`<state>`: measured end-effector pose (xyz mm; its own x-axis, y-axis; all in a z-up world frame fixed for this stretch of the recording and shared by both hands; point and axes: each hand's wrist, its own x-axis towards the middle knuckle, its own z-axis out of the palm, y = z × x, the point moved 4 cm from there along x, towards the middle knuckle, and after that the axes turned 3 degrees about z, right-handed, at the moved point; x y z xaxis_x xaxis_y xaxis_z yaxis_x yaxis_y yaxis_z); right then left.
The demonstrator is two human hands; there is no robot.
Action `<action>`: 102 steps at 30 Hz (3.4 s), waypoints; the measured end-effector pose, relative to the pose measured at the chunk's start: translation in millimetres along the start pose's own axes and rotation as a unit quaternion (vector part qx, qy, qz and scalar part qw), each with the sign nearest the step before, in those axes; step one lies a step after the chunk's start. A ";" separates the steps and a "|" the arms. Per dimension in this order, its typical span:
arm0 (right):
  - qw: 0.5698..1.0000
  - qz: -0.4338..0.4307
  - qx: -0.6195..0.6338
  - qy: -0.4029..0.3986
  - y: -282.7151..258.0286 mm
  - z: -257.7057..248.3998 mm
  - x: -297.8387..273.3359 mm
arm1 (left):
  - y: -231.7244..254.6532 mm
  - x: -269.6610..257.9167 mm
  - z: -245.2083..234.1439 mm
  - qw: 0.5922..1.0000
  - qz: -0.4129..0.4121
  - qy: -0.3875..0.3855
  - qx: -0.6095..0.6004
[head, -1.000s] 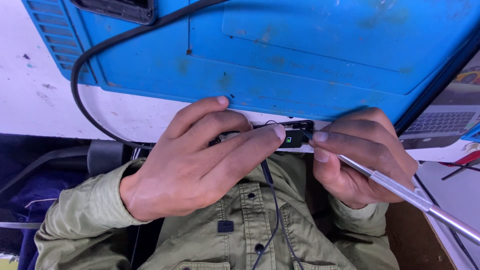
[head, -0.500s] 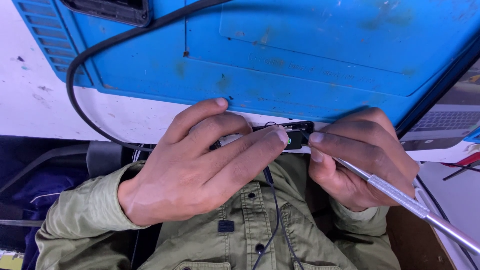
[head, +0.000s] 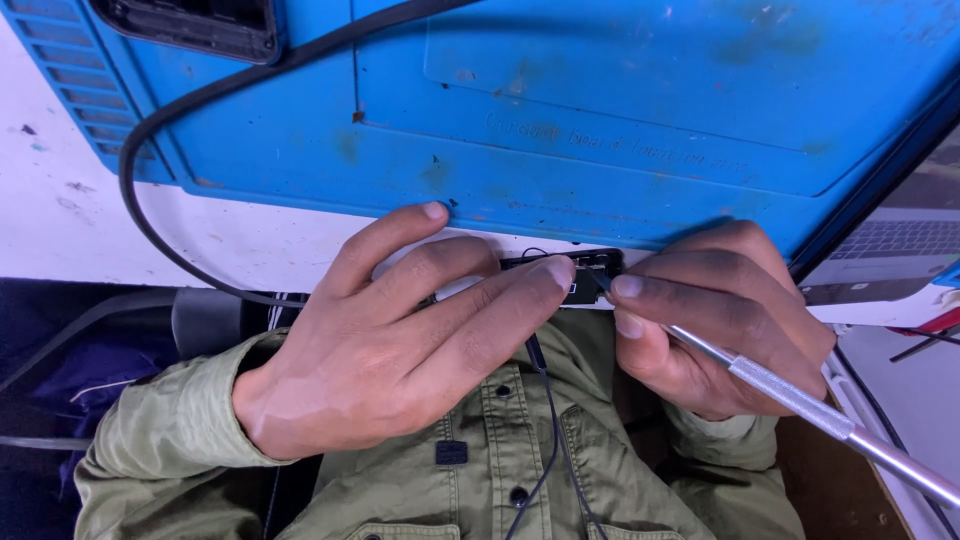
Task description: The person repairs a disassembled mobile phone on a blue workbench. They use a screwdriver to adjust internal components and a precision tool to carefully peel back a protective film from the battery area.
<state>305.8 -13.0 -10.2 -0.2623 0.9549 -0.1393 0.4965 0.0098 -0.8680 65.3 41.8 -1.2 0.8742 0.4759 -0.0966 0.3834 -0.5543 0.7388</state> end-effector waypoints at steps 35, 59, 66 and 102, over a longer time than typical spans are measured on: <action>0.999 -0.007 -0.044 0.003 -12.4 10.0 7.7 | -5.7 -7.8 6.8 0.999 0.001 0.006 -0.050; 0.999 -0.010 -0.036 0.025 -14.0 18.6 2.3 | 2.8 -5.6 19.0 0.996 -0.036 0.079 0.005; 0.999 -0.022 -0.035 0.024 -14.2 19.4 3.9 | 3.3 -9.7 24.9 0.995 -0.034 0.093 0.001; 0.993 -0.107 -0.049 0.016 -16.2 28.5 -4.9 | 9.7 -15.9 36.7 0.989 -0.040 0.141 0.028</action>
<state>275.5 -26.2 -9.1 -0.3453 0.9366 0.0596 0.5113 0.2410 -0.8249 66.1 3.8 -17.0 0.7251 0.6873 0.0428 0.4708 -0.5401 0.6976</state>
